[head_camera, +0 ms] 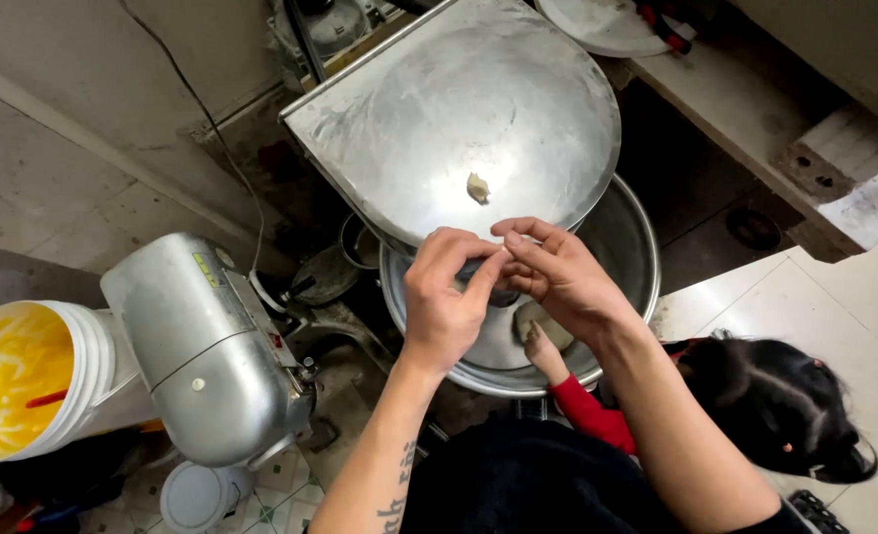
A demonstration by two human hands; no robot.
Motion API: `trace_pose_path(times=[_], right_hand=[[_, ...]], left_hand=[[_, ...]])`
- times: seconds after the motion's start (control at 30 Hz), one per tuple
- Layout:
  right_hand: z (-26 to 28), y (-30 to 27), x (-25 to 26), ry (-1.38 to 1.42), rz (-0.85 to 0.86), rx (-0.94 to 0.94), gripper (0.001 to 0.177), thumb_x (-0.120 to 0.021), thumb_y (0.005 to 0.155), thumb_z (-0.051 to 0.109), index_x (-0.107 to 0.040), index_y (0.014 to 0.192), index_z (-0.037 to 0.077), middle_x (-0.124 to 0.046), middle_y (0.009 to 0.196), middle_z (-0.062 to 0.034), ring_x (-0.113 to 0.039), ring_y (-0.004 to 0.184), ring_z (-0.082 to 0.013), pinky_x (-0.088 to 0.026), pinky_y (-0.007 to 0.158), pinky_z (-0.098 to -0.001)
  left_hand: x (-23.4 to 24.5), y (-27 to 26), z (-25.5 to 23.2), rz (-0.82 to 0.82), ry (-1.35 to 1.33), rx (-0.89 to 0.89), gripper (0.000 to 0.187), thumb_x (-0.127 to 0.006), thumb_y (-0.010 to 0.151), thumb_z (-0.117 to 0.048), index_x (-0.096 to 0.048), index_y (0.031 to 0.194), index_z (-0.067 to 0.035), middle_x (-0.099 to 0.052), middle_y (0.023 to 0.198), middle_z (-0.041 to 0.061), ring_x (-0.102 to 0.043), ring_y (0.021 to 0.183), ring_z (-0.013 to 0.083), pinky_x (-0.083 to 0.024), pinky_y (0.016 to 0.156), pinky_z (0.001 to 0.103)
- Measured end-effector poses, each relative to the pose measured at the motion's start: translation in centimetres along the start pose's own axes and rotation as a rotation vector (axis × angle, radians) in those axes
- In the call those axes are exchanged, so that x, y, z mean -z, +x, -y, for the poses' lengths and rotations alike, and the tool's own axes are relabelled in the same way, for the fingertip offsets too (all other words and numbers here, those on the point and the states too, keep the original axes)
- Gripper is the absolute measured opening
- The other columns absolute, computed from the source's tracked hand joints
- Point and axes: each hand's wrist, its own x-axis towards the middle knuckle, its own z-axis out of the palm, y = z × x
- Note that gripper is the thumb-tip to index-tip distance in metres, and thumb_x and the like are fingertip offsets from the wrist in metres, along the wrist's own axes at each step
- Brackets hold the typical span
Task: Adding small pieces of dough into an industrial mixer and operating the control panel to start the mixing process.
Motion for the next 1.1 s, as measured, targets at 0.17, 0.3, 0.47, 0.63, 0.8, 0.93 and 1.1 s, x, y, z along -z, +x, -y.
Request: trace_pose_path(times=[0.17, 0.3, 0.47, 0.63, 0.8, 0.93, 1.1], right_hand=[[-0.8, 0.1, 0.3, -0.035, 0.002, -0.026, 0.028, -0.071, 0.101, 0.017, -0.068, 0.116, -0.007, -0.074, 0.088, -0.0147, -0.078, 0.08, -0.0206, -0.067, 0.078, -0.0359], [0.0, 0.0, 0.0, -0.006, -0.022, -0.017, 0.034, -0.071, 0.099, 0.011, -0.062, 0.126, -0.006, -0.073, 0.093, -0.0154, -0.078, 0.086, -0.0206, -0.066, 0.085, -0.0361], [-0.1, -0.6, -0.4, 0.058, 0.039, -0.021, 0.035, -0.065, 0.105, 0.022, -0.063, 0.124, -0.007, -0.074, 0.089, -0.0125, -0.079, 0.084, -0.0203, -0.068, 0.078, -0.0355], [-0.5, -0.1, 0.2, 0.011, 0.002, -0.028, 0.032, -0.071, 0.102, 0.02, -0.064, 0.12, -0.005, -0.073, 0.089, -0.0108, -0.078, 0.084, -0.0179, -0.065, 0.08, -0.0323], [0.2, -0.6, -0.1, 0.023, 0.008, -0.005, 0.034, -0.073, 0.099, 0.016, -0.062, 0.124, -0.005, -0.073, 0.089, -0.0111, -0.077, 0.084, -0.0176, -0.065, 0.08, -0.033], [0.0, -0.7, -0.4, 0.036, 0.018, -0.027, 0.027, -0.068, 0.103, 0.017, -0.065, 0.118, -0.005, -0.072, 0.085, -0.0111, -0.077, 0.082, -0.0188, -0.065, 0.075, -0.0328], [-0.3, -0.2, 0.2, 0.016, -0.006, -0.016, 0.026, -0.071, 0.101, 0.014, -0.064, 0.117, -0.006, -0.071, 0.086, -0.0106, -0.076, 0.082, -0.0169, -0.065, 0.079, -0.032]], left_hand=[[0.3, 0.1, -0.3, 0.013, 0.023, -0.028, 0.007, -0.075, 0.097, -0.003, -0.075, 0.095, -0.009, -0.069, 0.084, 0.002, -0.07, 0.079, 0.0225, -0.059, 0.08, 0.036], [0.2, 0.0, -0.2, -0.023, -0.021, 0.027, 0.019, -0.081, 0.095, -0.011, -0.073, 0.112, -0.009, -0.07, 0.093, 0.005, -0.071, 0.087, 0.0214, -0.06, 0.082, 0.039], [0.4, -0.2, 0.1, -0.007, -0.012, 0.003, 0.005, -0.077, 0.096, -0.005, -0.075, 0.096, -0.01, -0.069, 0.087, 0.001, -0.071, 0.085, 0.0221, -0.059, 0.082, 0.036], [0.3, -0.1, -0.3, 0.015, -0.071, 0.023, 0.003, -0.077, 0.097, -0.008, -0.075, 0.099, -0.01, -0.071, 0.09, 0.001, -0.072, 0.087, 0.0216, -0.06, 0.084, 0.037], [0.2, -0.3, 0.1, 0.01, -0.068, 0.058, 0.003, -0.078, 0.097, -0.011, -0.075, 0.099, -0.009, -0.07, 0.09, 0.002, -0.072, 0.086, 0.0209, -0.06, 0.082, 0.036], [0.4, -0.2, 0.0, 0.035, -0.031, 0.044, 0.003, -0.075, 0.098, -0.008, -0.074, 0.096, -0.01, -0.069, 0.088, 0.002, -0.071, 0.086, 0.0232, -0.059, 0.083, 0.038], [0.5, 0.1, -0.7, 0.054, -0.075, 0.067, 0.006, -0.072, 0.099, -0.007, -0.075, 0.104, -0.009, -0.072, 0.097, 0.004, -0.073, 0.094, 0.0238, -0.06, 0.087, 0.039]])
